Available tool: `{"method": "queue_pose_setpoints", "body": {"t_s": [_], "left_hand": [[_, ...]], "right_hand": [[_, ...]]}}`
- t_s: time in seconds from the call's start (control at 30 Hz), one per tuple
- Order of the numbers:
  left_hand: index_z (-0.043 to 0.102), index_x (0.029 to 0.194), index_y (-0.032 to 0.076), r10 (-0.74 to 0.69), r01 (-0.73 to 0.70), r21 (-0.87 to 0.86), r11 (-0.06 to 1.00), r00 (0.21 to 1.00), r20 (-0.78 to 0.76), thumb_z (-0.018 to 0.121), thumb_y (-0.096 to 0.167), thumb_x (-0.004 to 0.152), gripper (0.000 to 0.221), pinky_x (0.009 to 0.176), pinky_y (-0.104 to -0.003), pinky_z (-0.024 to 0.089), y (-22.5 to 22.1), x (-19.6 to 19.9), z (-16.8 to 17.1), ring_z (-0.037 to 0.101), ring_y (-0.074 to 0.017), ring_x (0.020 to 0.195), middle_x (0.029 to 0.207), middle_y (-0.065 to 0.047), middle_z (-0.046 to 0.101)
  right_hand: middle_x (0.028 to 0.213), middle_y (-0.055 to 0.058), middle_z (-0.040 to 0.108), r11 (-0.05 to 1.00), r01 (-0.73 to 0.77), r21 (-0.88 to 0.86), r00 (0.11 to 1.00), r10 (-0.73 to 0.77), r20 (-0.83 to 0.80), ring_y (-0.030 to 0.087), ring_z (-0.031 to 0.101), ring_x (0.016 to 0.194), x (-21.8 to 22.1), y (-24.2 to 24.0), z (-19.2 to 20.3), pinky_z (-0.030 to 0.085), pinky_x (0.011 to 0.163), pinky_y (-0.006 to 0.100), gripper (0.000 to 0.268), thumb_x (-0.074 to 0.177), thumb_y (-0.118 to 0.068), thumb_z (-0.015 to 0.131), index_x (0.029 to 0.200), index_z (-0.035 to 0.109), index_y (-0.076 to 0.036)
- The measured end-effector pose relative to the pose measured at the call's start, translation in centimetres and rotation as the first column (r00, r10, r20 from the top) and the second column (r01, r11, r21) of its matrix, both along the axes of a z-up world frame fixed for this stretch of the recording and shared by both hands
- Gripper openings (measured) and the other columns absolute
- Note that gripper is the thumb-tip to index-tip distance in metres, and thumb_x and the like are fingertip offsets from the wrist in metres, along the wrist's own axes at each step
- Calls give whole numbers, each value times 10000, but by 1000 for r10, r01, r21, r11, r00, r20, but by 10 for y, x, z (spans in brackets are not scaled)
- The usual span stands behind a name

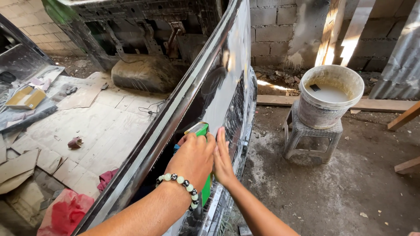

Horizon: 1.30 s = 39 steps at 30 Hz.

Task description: The person scrubs the side panel of a car with a green sponge, repeatedly dipping it into a bucket of water to rinse. The person works on the lower section of the vehicle's body, moving the sponge back and forth to clean the surface.

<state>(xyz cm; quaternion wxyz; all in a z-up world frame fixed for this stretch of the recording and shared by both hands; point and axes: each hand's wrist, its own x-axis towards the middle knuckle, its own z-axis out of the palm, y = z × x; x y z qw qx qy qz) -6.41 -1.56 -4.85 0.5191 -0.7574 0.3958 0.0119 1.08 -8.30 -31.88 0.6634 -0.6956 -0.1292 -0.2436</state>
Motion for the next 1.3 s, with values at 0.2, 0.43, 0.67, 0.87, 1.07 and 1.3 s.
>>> {"method": "queue_pose_setpoints", "body": {"t_s": [0.2, 0.43, 0.67, 0.87, 1.07, 1.3], "left_hand": [[484, 1450, 16, -23, 23, -36, 999, 999, 24, 504, 279, 971, 547, 810, -459, 456, 0, 0, 0, 568, -300, 1069, 1417, -191, 452], [560, 1397, 14, 12, -12, 7, 1000, 1000, -15, 503, 258, 999, 470, 823, -454, 458, -1, 0, -2, 562, -285, 1048, 1437, -193, 457], [624, 1315, 55, 10, -10, -40, 999, 1000, 8, 502, 252, 988, 401, 804, -442, 454, 0, 0, -3, 562, -286, 1065, 1449, -175, 452], [640, 1272, 42, -39, 39, -28, 999, 999, 9, 490, 246, 976, 390, 806, -449, 439, -2, -1, 7, 561, -297, 986, 1458, -201, 462], [649, 1246, 29, 0, -1, -12, 1000, 999, -49, 488, 239, 979, 376, 803, -462, 435, -12, 7, 9, 546, -324, 1013, 1459, -219, 452], [645, 1243, 39, 10, -13, -80, 997, 999, -43, 506, 247, 941, 393, 809, -461, 445, -18, 22, 4, 540, -316, 1028, 1489, -188, 444]], "right_hand": [[1751, 126, -4, 998, 54, 27, 994, -52, -92, 260, -10, 1619, 30, -13, 7, -58, 1260, 447, 623, 1113, -295, 286, 1649, 83, -51], [1748, 157, -13, 1000, -13, 19, 1000, 13, 0, 268, -9, 1616, 14, -4, -12, -64, 1262, 454, 655, 1107, -300, 304, 1645, 56, -17], [1746, 164, 29, 985, 38, 169, 996, -23, -90, 255, 7, 1617, 30, -10, -3, 20, 1274, 360, 642, 1118, -319, 320, 1632, 111, 4], [1737, 155, -27, 960, -88, 266, 984, 125, -126, 241, -35, 1599, 14, -7, 0, 37, 1256, 342, 692, 1095, -303, 371, 1625, 42, -3], [1744, 149, 17, 962, -54, 269, 986, 94, -139, 239, 19, 1603, 54, -28, -5, 60, 1257, 342, 718, 1081, -306, 418, 1632, 63, -14], [1736, 152, 32, 954, -82, 287, 972, 141, -190, 241, 26, 1601, 30, -24, 5, 66, 1253, 345, 741, 1059, -309, 455, 1631, 78, -25]]}}
